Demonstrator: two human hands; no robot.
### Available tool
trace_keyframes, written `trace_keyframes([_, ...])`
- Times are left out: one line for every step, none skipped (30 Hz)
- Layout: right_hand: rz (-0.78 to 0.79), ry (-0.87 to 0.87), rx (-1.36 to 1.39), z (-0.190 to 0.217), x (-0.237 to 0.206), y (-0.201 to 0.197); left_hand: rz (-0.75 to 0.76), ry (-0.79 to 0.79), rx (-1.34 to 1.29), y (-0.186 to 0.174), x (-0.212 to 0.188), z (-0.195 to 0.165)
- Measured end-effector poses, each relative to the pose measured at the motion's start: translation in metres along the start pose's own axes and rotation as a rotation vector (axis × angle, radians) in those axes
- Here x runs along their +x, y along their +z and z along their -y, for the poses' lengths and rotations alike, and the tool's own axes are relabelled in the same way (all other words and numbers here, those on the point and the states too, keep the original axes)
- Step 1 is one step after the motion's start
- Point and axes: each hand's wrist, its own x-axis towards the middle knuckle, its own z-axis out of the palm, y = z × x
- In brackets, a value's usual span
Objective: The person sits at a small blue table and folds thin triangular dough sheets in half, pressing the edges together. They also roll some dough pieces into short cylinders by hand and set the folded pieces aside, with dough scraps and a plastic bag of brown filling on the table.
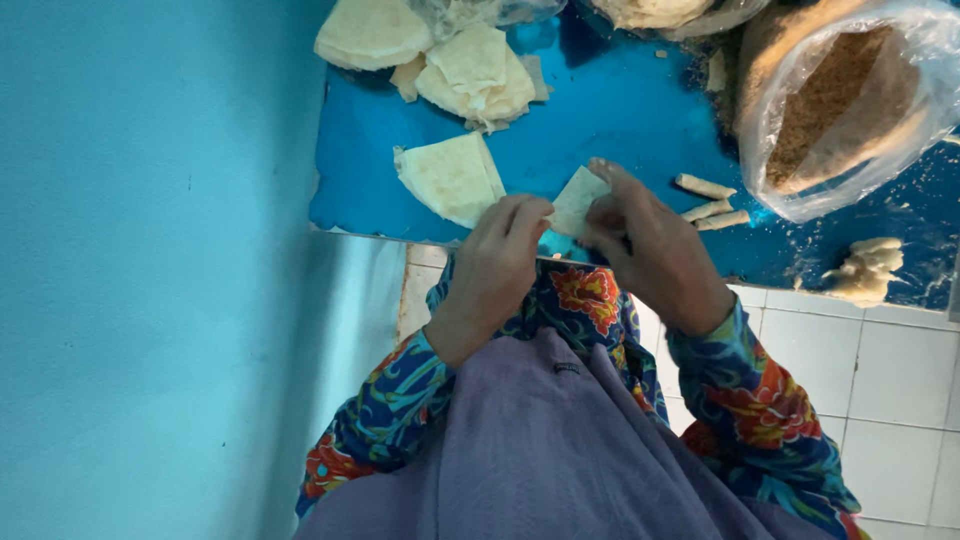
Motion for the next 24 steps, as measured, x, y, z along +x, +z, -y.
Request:
trace_keyframes([-0.012,-0.036,-0.064,0.001,0.001,0.002,-0.006,-0.012,-0.007,0.0,-0.001,0.0])
trace_keyframes([-0.026,-0.071,-0.128,0.002,0.002,0.003,-0.007,-0.015,-0.023,0.0,-0.001,0.001])
trace_keyframes([-0.05,-0.112,-0.15,0.002,0.003,0.004,-0.009,-0.018,-0.041,0.001,-0.001,0.001])
trace_keyframes([-0.073,-0.154,-0.171,0.001,0.005,0.005,-0.009,-0.022,-0.056,0.0,-0.002,0.002])
trace_keyframes([-0.096,-0.197,-0.19,0.001,0.006,0.005,-0.014,0.0,-0.038,0.0,-0.003,0.002])
trace_keyframes([-0.075,-0.097,-0.108,-0.001,0.006,0.005,-0.021,0.023,-0.018,-0.001,-0.003,0.002])
trace_keyframes([-0.054,0.005,-0.025,-0.002,0.007,0.003,-0.028,0.046,0.001,-0.001,-0.004,0.003])
trace_keyframes([-0.032,0.109,0.058,-0.004,0.007,0.002,-0.03,0.052,-0.003,-0.002,-0.005,0.003])
trace_keyframes([-0.03,0.112,0.075,-0.005,0.008,0.001,-0.033,0.06,-0.008,-0.002,-0.005,0.004])
trace_keyframes([-0.027,0.114,0.093,-0.006,0.009,-0.001,-0.037,0.066,-0.012,-0.002,-0.005,0.004])
trace_keyframes([-0.024,0.116,0.111,-0.007,0.01,-0.002,-0.031,0.073,-0.016,-0.002,-0.006,0.003])
trace_keyframes([-0.02,0.124,0.109,-0.007,0.011,-0.003,-0.024,0.079,-0.02,-0.002,-0.006,0.003])
trace_keyframes([-0.015,0.132,0.107,-0.007,0.012,-0.004,-0.018,0.086,-0.024,-0.001,-0.006,0.002])
trace_keyframes([-0.011,0.141,0.104,-0.007,0.013,-0.004,-0.013,0.105,0.003,0.0,-0.006,0.001])
trace_keyframes([-0.005,0.141,0.098,-0.006,0.014,-0.005,-0.008,0.126,0.029,0.001,-0.005,0.0])
trace_keyframes([0.001,0.141,0.091,-0.006,0.015,-0.006,-0.004,0.146,0.056,0.002,-0.005,-0.002])
trace_keyframes([0.007,0.142,0.084,-0.005,0.015,-0.006,-0.005,0.17,0.074,0.002,-0.004,-0.002])
trace_keyframes([0.008,0.14,0.078,-0.005,0.016,-0.006,-0.005,0.195,0.093,0.003,-0.004,-0.003])
trace_keyframes([0.011,0.139,0.071,-0.004,0.016,-0.007,-0.006,0.22,0.11,0.003,-0.003,-0.004])
trace_keyframes([0.013,0.137,0.065,-0.004,0.016,-0.007,-0.002,0.227,0.125,0.004,-0.002,-0.004])
trace_keyframes([0.013,0.131,0.071,-0.003,0.016,-0.007,0.001,0.235,0.139,0.004,-0.002,-0.004])
trace_keyframes([0.014,0.126,0.077,-0.003,0.016,-0.007,0.005,0.242,0.154,0.005,-0.001,-0.004])
trace_keyframes([0.016,0.121,0.084,-0.003,0.016,-0.007,0.014,0.239,0.169,0.005,-0.001,-0.004])
trace_keyframes([0.016,0.119,0.084,-0.003,0.016,-0.007,0.022,0.237,0.186,0.006,-0.001,-0.003])
